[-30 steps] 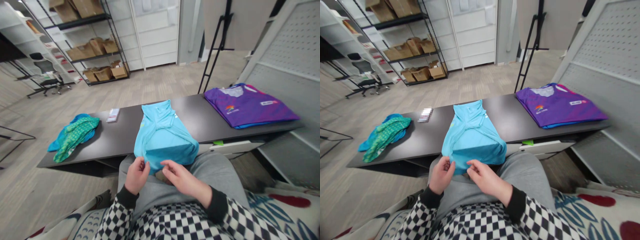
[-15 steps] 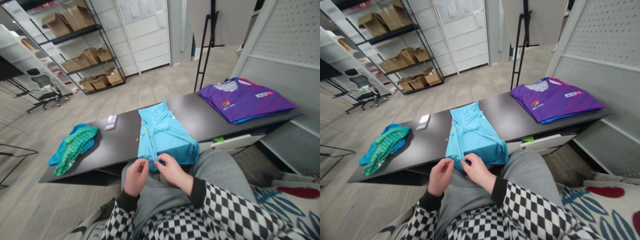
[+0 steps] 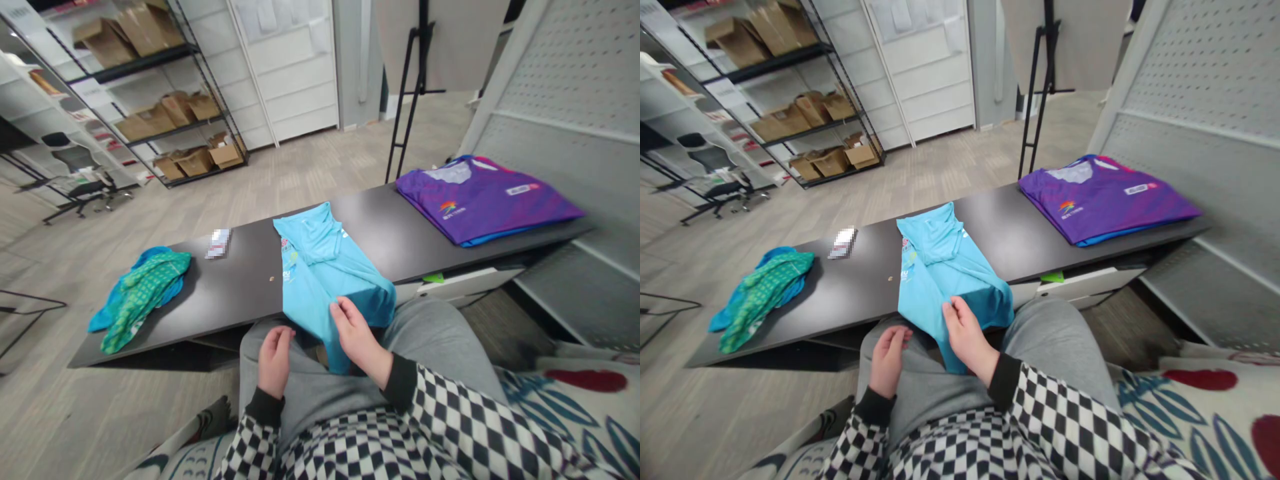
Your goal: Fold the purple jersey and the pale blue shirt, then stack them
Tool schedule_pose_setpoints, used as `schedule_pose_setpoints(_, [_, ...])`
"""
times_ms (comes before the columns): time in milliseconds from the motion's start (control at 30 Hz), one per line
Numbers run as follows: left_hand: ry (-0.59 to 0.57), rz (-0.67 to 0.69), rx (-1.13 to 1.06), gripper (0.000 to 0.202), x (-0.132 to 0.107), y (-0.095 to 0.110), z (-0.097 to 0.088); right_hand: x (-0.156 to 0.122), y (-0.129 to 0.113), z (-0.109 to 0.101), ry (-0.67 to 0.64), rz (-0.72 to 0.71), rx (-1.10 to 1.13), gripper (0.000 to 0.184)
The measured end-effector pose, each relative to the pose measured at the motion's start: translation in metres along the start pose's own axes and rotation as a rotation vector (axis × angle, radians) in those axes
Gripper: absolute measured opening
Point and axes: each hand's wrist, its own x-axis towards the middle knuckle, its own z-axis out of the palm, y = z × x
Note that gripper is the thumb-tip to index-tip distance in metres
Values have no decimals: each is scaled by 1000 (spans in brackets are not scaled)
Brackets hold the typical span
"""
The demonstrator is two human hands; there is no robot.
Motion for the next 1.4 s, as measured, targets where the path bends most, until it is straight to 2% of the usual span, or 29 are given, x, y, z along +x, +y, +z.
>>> schedule_pose_setpoints(133, [-77, -32, -138, 64, -1, -10, 20, -3, -6, 0, -86, -84, -67, 27])
schedule_pose_setpoints(267, [-160, -35, -208, 61, 7, -7, 30, -1, -4, -3, -48, -147, -211, 20])
schedule_pose_setpoints(400, [-127, -51, -199, 57, 11, -5, 33, 3, 1, -17, 28, -51, -330, 26])
schedule_pose_setpoints(467, [-121, -61, -183, 56, 10, -6, 33, 3, -1, -26, 35, -55, -402, 29])
schedule_pose_setpoints(567, [-96, -33, -182, 54, 5, -4, 32, -1, -10, -34, -5, -117, -435, 33])
schedule_pose_setpoints(667, [-71, 1, -198, 52, 1, -2, 33, -5, -17, -34, -80, -149, -396, 34])
schedule_pose_setpoints(833, [-178, -77, -189, 56, 1, -10, 36, 0, 2, -31, 16, -40, -392, 44])
schedule_pose_setpoints(933, [-230, -84, -30, 49, 3, -24, 32, 5, 22, -37, -7, 13, -418, 39])
schedule_pose_setpoints(1033, [-243, 2, 327, 36, 6, -34, 22, 7, 31, -48, -118, 55, -534, 23])
schedule_pose_setpoints(1100, [-313, 68, 521, 28, 7, -35, 13, 7, 25, -58, -251, 50, -623, 19])
schedule_pose_setpoints(1167, [-451, 72, 626, 18, 7, -29, 5, 6, 7, -72, -337, 10, -668, 27])
schedule_pose_setpoints(1233, [-612, 38, 675, 21, 5, -18, -1, 7, -18, -88, -280, -53, -684, 32])
schedule_pose_setpoints(1333, [-785, 3, 630, 35, -1, 8, -1, 10, -53, -117, 3, -152, -697, 30])
schedule_pose_setpoints(1400, [-836, -25, 465, 33, -6, 27, 8, 13, -65, -135, 185, -211, -713, 24])
